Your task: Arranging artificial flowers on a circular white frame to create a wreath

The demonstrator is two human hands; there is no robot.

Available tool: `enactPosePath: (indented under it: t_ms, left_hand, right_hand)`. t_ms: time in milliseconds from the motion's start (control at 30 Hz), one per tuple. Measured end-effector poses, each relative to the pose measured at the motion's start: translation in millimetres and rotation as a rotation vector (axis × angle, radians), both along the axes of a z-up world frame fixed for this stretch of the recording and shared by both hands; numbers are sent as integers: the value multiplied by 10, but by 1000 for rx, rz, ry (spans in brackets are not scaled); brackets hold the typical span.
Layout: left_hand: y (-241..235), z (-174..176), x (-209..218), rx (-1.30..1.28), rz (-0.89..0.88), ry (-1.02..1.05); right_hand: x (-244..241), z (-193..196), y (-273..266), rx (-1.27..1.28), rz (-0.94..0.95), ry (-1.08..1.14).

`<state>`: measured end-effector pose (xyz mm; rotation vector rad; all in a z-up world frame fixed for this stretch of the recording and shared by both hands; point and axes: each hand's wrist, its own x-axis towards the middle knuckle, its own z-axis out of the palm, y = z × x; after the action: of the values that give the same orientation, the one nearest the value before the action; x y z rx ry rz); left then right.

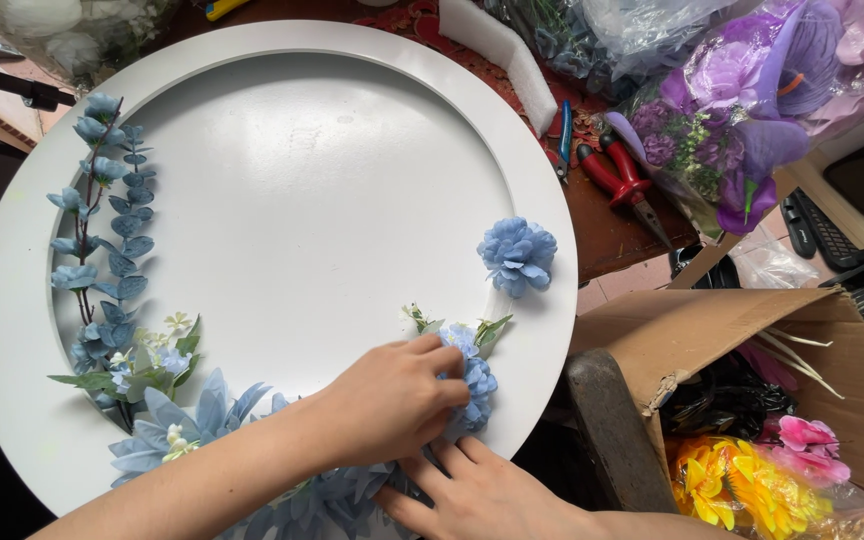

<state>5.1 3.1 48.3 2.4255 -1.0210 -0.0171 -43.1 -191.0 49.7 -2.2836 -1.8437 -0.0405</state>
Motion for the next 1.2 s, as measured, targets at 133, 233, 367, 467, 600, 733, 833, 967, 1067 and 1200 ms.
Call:
enactPosePath:
  t_ms: [133, 233, 367, 467, 600, 733, 833, 967, 1067, 1200]
  left_hand:
    - [-54, 90, 71, 204, 44, 192]
    - [-105, 458, 257, -20, 149, 113]
    - [-260, 267, 712, -105, 251, 41]
    - [-418, -43, 1016, 13, 295, -6]
    - [-632, -429, 1243, 155, 323, -189]
    - [-724, -475, 1398, 26, 363, -127]
    - [-695, -480, 1463, -61, 350, 71]
    - [-606, -105, 1481, -251, 375, -21]
    - [-432, 383, 1445, -568, 432, -93]
    - [51, 787, 1164, -506, 460, -96]
  right_hand:
    - [-17, -15, 3, -10, -9, 9]
    - [-14, -33, -5, 31, 13, -26]
    - [-13, -14, -4, 17, 16, -35]
    - [-15, 23, -1, -2, -6, -34]
    - [-10, 23, 3, 19, -21, -48]
    - [3, 41, -3, 40, -30, -60]
    - [-6, 36, -4, -12, -27, 32]
    - [-18, -10, -5, 46, -50, -59]
    - [-16, -12, -28, 15, -23, -19]
    - [9, 20, -38, 45, -5, -13]
